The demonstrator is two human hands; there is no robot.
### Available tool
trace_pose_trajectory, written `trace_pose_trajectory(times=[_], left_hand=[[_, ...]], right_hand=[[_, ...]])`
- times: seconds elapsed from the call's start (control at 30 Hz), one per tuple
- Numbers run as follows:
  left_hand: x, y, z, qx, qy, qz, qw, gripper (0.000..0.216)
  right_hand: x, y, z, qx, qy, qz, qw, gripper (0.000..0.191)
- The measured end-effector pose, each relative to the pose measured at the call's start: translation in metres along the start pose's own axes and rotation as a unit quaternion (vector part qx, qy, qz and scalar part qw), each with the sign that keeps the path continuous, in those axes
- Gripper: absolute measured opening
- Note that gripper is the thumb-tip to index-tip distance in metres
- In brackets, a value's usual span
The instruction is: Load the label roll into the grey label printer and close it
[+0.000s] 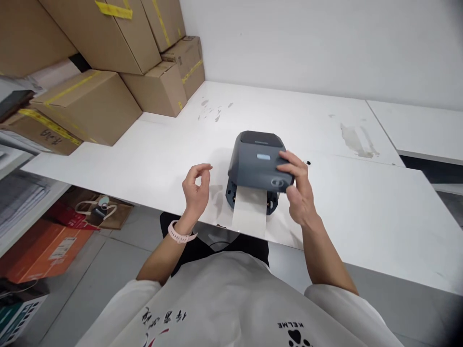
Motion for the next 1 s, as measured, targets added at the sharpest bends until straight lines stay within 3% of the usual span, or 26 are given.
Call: trace_pose_trajectory(times=[0.07, 0.13, 0.23, 0.33, 0.47, 0.63, 0.77, 0.87, 1.0], left_hand=[[-0.002, 0.006, -0.014, 0.019, 0.032, -0.025, 0.999, 0.033], [-0.006, -0.008, -0.024, 0.102, 0.075, -0.048, 0.991, 0.048], [-0.005, -0.039, -0.034, 0.222, 0.195, -0.106, 0.950, 0.072], [0.001, -0.060, -0.042, 0.259, 0.291, -0.169, 0.905, 0.088], [0.003, -0.068, -0.049, 0.260, 0.319, -0.222, 0.884, 0.093], [-0.001, -0.069, -0.045, 0.237, 0.298, -0.228, 0.896, 0.087], [-0.002, -0.069, -0.042, 0.247, 0.277, -0.217, 0.903, 0.084], [0.003, -0.057, -0.060, 0.225, 0.264, -0.171, 0.922, 0.080], [0.012, -0.024, -0.109, 0.122, 0.263, -0.038, 0.956, 0.062]], right_hand=[[0.003, -0.009, -0.017, 0.017, 0.002, -0.044, 0.999, 0.042], [0.005, -0.016, -0.031, 0.011, 0.001, -0.083, 0.996, 0.041], [0.006, -0.023, -0.048, -0.035, 0.003, -0.107, 0.994, 0.040], [0.005, -0.030, -0.060, -0.050, -0.002, -0.104, 0.993, 0.040], [0.002, -0.036, -0.065, -0.080, -0.018, -0.069, 0.994, 0.037], [-0.003, -0.045, -0.064, -0.145, -0.033, -0.062, 0.987, 0.029], [-0.002, -0.048, -0.063, -0.152, -0.016, -0.072, 0.986, 0.025], [0.001, -0.046, -0.061, -0.140, -0.013, -0.074, 0.987, 0.024], [0.003, -0.043, -0.061, -0.130, -0.030, -0.079, 0.988, 0.025]])
Point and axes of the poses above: each hand's wrist, its own z-axis towards the middle knuckle, its own y-axis out of the back of the hand, x = y × z, the point moved 6 cm from there along z, towards the middle knuckle, and after that the axes turned 2 degrees about -x, right-handed, at the moved point
